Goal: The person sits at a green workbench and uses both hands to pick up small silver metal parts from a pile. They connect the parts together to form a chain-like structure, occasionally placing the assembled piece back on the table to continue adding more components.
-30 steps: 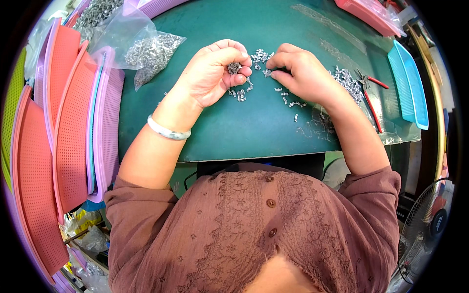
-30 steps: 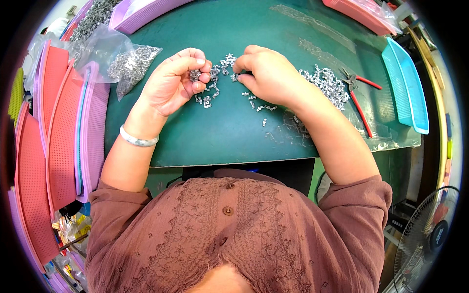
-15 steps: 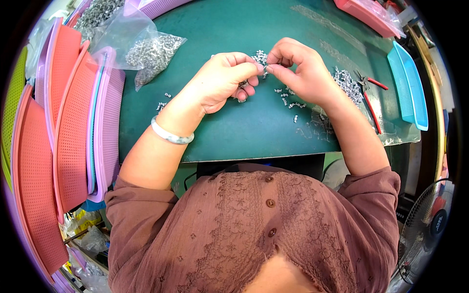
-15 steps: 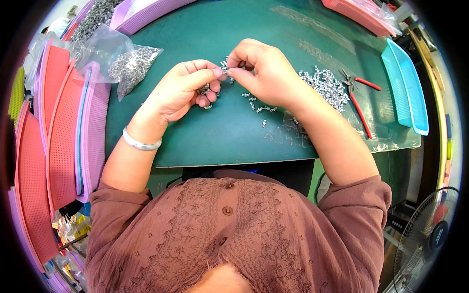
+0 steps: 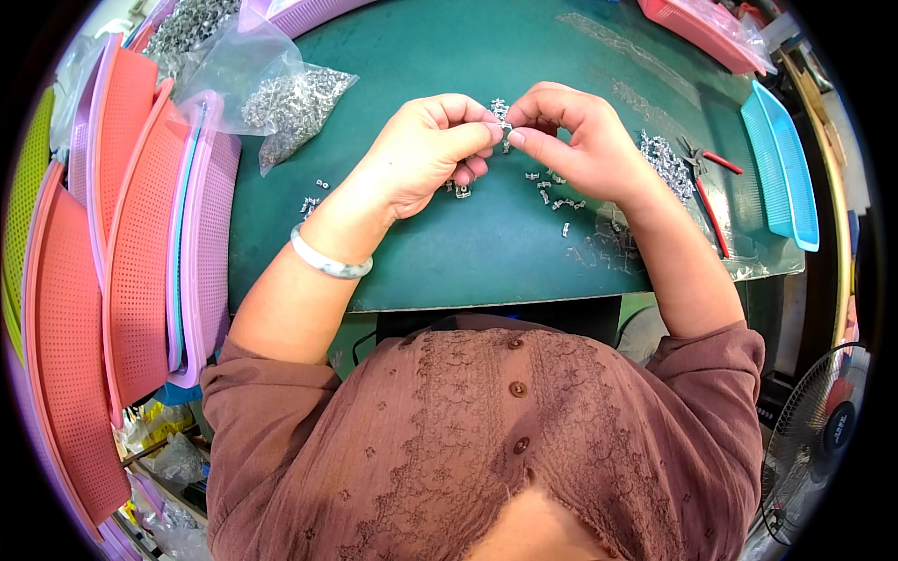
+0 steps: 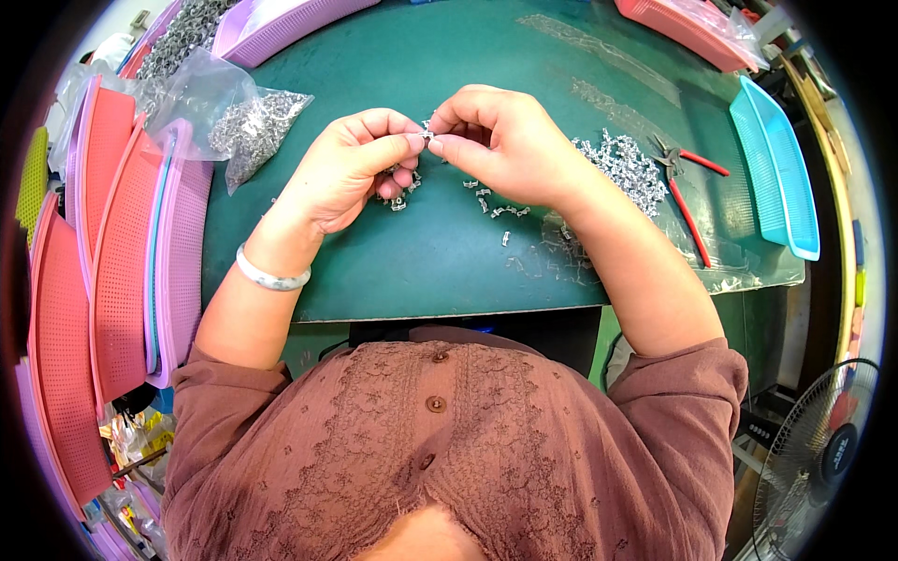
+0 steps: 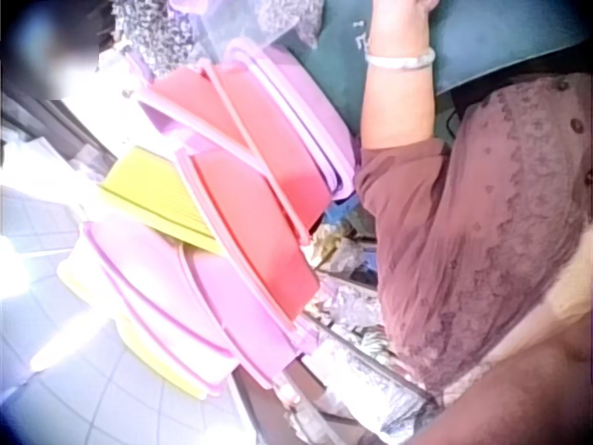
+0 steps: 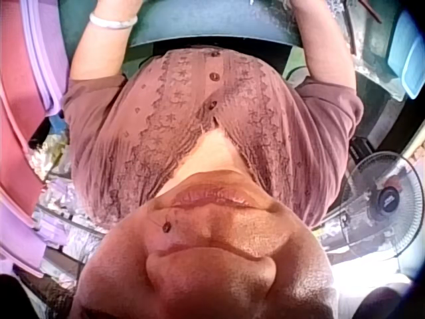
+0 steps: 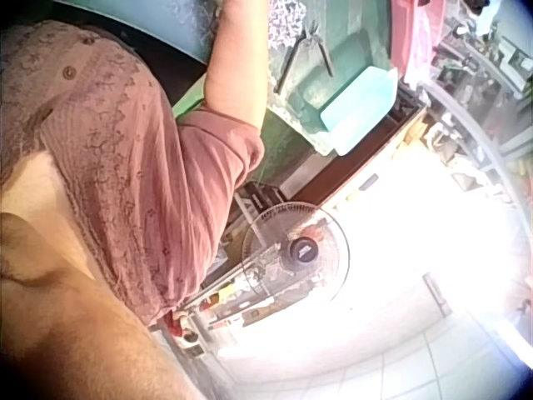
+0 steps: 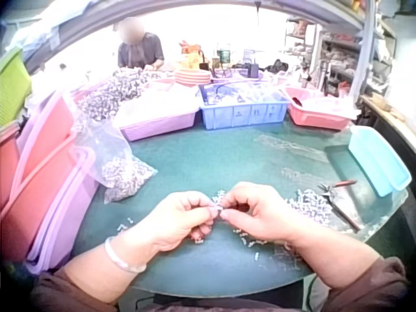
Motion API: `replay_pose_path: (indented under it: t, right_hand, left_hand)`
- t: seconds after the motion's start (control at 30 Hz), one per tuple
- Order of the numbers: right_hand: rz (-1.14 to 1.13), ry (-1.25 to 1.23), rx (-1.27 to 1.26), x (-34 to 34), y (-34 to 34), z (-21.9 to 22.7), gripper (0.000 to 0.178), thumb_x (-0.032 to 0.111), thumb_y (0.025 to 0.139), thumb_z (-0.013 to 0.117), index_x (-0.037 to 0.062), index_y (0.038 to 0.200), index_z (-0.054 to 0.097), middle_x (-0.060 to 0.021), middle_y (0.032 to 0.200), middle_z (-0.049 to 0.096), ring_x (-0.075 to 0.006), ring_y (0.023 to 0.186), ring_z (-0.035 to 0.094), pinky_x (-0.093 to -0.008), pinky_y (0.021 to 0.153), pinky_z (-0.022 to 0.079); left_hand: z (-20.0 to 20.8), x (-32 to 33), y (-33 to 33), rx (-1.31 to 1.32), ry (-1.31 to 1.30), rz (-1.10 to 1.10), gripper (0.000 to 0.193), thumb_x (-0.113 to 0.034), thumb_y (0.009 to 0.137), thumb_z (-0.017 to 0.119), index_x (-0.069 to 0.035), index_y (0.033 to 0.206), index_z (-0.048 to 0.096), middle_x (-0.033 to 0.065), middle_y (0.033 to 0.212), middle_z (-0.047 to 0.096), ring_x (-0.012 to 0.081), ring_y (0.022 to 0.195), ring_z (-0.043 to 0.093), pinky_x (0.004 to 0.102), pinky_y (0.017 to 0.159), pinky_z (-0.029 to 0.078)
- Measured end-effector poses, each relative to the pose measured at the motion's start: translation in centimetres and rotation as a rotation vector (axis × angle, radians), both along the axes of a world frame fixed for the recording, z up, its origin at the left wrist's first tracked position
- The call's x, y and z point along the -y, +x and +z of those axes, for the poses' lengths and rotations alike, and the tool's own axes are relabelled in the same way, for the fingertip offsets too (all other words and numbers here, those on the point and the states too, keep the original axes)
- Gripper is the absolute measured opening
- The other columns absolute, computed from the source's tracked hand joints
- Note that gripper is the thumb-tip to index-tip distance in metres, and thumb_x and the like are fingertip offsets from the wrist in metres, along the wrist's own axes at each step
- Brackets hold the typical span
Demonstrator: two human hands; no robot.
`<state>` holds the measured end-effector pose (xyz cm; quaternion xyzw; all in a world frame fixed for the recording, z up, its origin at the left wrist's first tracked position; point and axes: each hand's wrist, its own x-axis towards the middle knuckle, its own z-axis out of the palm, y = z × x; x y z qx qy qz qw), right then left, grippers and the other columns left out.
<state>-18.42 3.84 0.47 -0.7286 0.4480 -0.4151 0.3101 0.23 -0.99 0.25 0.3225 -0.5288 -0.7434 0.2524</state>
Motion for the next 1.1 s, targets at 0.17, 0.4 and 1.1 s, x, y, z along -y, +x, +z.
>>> replay_pose_path:
  t: [0.17, 0.4, 1.1]
  right_hand:
    - [-0.025, -0.033, -0.031, 0.0, -0.1, 0.1, 0.009, 0.006, 0.08, 0.06, -0.0015, 0.085, 0.06, -0.0044, 0.076, 0.057, -0.0094, 0.069, 0.055, -0.0226, 0.062, 0.046]
    - [-0.038, -0.096, -0.074, 0.0, 0.0, 0.4, 0.006, 0.004, 0.079, 0.06, -0.0007, 0.083, 0.06, -0.0048, 0.075, 0.057, -0.0099, 0.067, 0.055, -0.0225, 0.06, 0.045]
    - [-0.056, -0.151, -0.431, 0.8, -0.5, -1.4, 0.007, 0.006, 0.072, 0.06, 0.0027, 0.079, 0.062, -0.0117, 0.076, 0.055, -0.0292, 0.071, 0.055, -0.0353, 0.065, 0.045]
  left_hand:
    - [0.1, 0.0, 0.0, -0.003, -0.032, -0.006, 0.008, -0.009, 0.081, 0.06, -0.004, 0.087, 0.06, -0.0002, 0.071, 0.057, 0.0053, 0.058, 0.051, 0.0174, 0.049, 0.041]
    - [0.3, -0.2, -0.1, 0.001, -0.046, -0.016, 0.01, -0.007, 0.08, 0.061, -0.003, 0.089, 0.059, 0.0004, 0.074, 0.057, 0.0057, 0.058, 0.052, 0.0175, 0.05, 0.041]
    - [0.0, 0.9, 0.5, -0.233, 0.187, 0.021, 0.011, -0.005, 0.082, 0.051, -0.003, 0.092, 0.054, 0.0058, 0.078, 0.057, 0.012, 0.066, 0.056, 0.0198, 0.055, 0.045]
